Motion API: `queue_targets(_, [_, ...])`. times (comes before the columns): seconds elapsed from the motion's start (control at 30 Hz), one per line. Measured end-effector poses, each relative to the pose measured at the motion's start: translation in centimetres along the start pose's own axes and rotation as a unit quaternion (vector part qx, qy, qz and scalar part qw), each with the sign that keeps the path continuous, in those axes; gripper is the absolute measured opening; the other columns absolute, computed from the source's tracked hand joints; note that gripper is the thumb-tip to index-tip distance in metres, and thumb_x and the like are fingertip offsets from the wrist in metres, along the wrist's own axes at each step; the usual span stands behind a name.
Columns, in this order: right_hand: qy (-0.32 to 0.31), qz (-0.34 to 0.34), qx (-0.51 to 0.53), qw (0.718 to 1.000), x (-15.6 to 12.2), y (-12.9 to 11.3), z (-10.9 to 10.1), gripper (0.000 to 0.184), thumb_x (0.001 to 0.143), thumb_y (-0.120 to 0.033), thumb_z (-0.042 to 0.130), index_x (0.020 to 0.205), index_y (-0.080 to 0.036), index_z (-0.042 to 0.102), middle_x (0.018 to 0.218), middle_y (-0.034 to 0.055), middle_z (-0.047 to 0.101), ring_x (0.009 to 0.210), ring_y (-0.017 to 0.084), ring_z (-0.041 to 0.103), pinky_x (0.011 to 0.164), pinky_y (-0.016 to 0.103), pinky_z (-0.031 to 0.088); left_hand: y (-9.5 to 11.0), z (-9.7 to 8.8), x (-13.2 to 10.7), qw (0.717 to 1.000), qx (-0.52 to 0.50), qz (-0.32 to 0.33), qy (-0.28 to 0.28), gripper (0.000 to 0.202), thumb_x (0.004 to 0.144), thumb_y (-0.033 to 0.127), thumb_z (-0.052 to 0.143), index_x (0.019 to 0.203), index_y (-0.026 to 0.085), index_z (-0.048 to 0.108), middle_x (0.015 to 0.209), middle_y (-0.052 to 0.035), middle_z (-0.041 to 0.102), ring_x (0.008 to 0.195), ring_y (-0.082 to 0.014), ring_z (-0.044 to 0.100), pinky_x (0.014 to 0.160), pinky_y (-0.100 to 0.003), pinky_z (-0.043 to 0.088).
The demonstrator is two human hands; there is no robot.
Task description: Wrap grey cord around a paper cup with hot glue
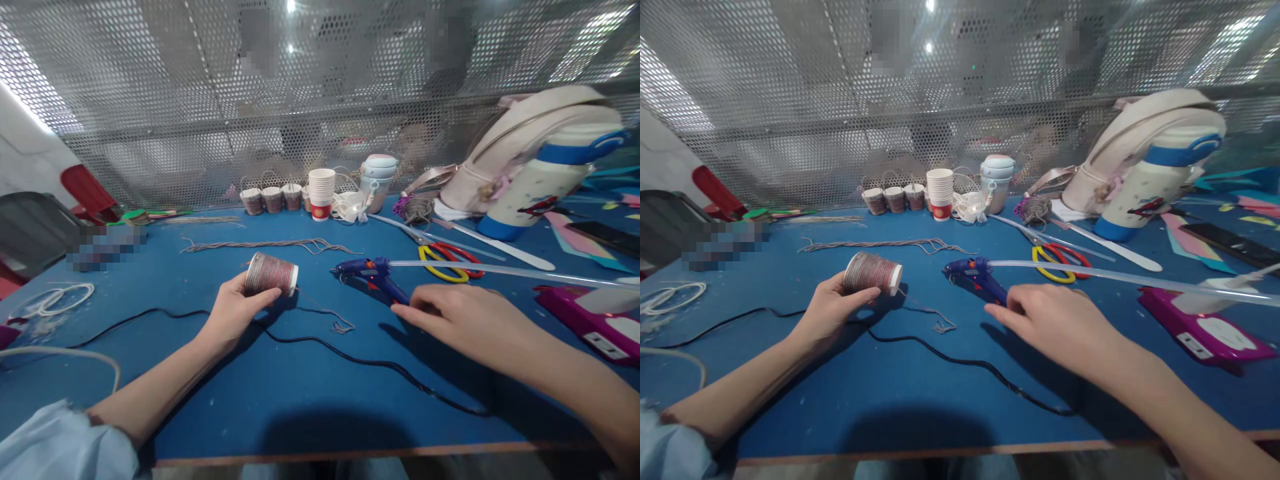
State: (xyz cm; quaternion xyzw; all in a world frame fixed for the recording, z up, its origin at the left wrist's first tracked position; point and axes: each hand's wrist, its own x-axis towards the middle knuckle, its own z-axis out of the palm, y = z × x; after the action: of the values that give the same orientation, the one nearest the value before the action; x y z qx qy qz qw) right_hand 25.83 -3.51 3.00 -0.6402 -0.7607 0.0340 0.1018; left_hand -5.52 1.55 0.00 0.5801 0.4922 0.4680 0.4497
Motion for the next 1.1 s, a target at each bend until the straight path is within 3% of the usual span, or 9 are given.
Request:
queue_targets(0.07, [-0.001,0.036,0.013,0.999,1.6,0.5,0.0,0.041,0.08,-0.062,0.055,0.074,-0.023,0.066,0.072,0.0055,0.068,0.065,0.024,0.061,0.054,0.031,0.038,-0.1,0.1,0.0,1.0,0.003,0.003,-0.008,0.025,0.068,0.027,0.077,0.09,0.015,0.071,0.078,-0.0023,0.07,0.067,-0.014,0.06,0.064,-0.026,0.047])
queue_targets(0.13, [-0.035,0.025,0.082,0.996,3.4,0.2,0.3,0.038,0.081,-0.059,0.055,0.087,-0.024,0.068,0.076,0.0039,0.069,0.07,0.023,0.062,0.056,0.03,0.04,-0.2,0.2,0.0,1.0,0.015,0.009,-0.013,0.025,0.068,0.027,0.077,0.09,0.015,0.072,0.079,-0.0026,0.071,0.068,-0.0147,0.061,0.064,-0.027,0.047])
queue_targets(0.23, [-0.081,0.039,0.175,0.98,5.6,-0.9,1.3,0.034,0.083,-0.053,0.055,0.088,-0.022,0.069,0.063,0.0006,0.065,0.059,0.019,0.059,0.052,0.027,0.039,-0.3,0.1,0.0,0.999,0.036,0.019,-0.016,0.024,0.068,0.027,0.076,0.089,0.014,0.073,0.078,-0.0038,0.072,0.067,-0.016,0.062,0.063,-0.028,0.048])
queue_targets(0.3, [-0.071,0.06,0.197,0.976,6.2,-1.6,2.0,0.033,0.082,-0.05,0.055,0.087,-0.022,0.07,0.058,-0.0004,0.062,0.056,0.018,0.058,0.051,0.027,0.039,-0.4,0.0,0.1,0.999,0.043,0.022,-0.016,0.024,0.069,0.027,0.076,0.089,0.014,0.073,0.078,-0.004,0.072,0.066,-0.0161,0.063,0.062,-0.028,0.048])
queue_targets(0.43, [-0.04,0.049,0.261,0.963,5.3,-2.4,2.6,0.031,0.084,-0.047,0.053,0.082,-0.022,0.071,0.073,0.0013,0.07,0.071,0.02,0.064,0.063,0.028,0.047,-0.3,0.0,0.1,0.998,0.05,0.018,-0.016,0.024,0.069,0.028,0.075,0.089,0.015,0.073,0.077,-0.0035,0.072,0.066,-0.0157,0.062,0.061,-0.027,0.049])
queue_targets(0.53, [-0.051,0.03,0.313,0.948,3.6,-3.4,2.3,0.038,0.087,-0.048,0.049,0.066,-0.021,0.066,0.073,0.0027,0.071,0.074,0.02,0.066,0.07,0.03,0.049,0.0,0.3,0.0,0.998,0.061,0.011,-0.016,0.022,0.068,0.026,0.074,0.087,0.015,0.073,0.07,-0.0022,0.07,0.063,-0.0163,0.062,0.062,-0.029,0.05])
queue_targets(0.6, [-0.043,0.013,0.32,0.946,2.7,-4.3,2.0,0.037,0.085,-0.048,0.051,0.061,-0.022,0.061,0.069,0.0017,0.069,0.068,0.018,0.064,0.064,0.029,0.048,0.2,0.5,-0.1,0.998,0.067,0.01,-0.016,0.021,0.067,0.026,0.074,0.086,0.016,0.073,0.067,-0.0014,0.069,0.062,-0.017,0.062,0.062,-0.029,0.051])
queue_targets(0.77, [-0.041,-0.002,0.345,0.938,1.8,-5.8,2.0,0.024,0.081,-0.044,0.058,0.074,-0.022,0.061,0.061,-0.0029,0.062,0.053,0.014,0.055,0.05,0.025,0.041,0.2,0.7,-0.1,0.997,0.073,0.003,-0.023,0.022,0.067,0.026,0.075,0.087,0.016,0.073,0.069,-0.0014,0.07,0.064,-0.0176,0.064,0.062,-0.029,0.051])
queue_targets(1.1, [-0.021,-0.011,0.321,0.947,1.5,-6.2,2.6,0.02,0.081,-0.04,0.06,0.073,-0.022,0.06,0.058,-0.0035,0.059,0.05,0.012,0.049,0.049,0.025,0.036,-0.3,0.8,-0.3,0.995,0.085,0.0,-0.044,0.024,0.07,0.028,0.074,0.092,0.017,0.073,0.081,-0.0032,0.074,0.072,-0.0191,0.067,0.067,-0.03,0.053])
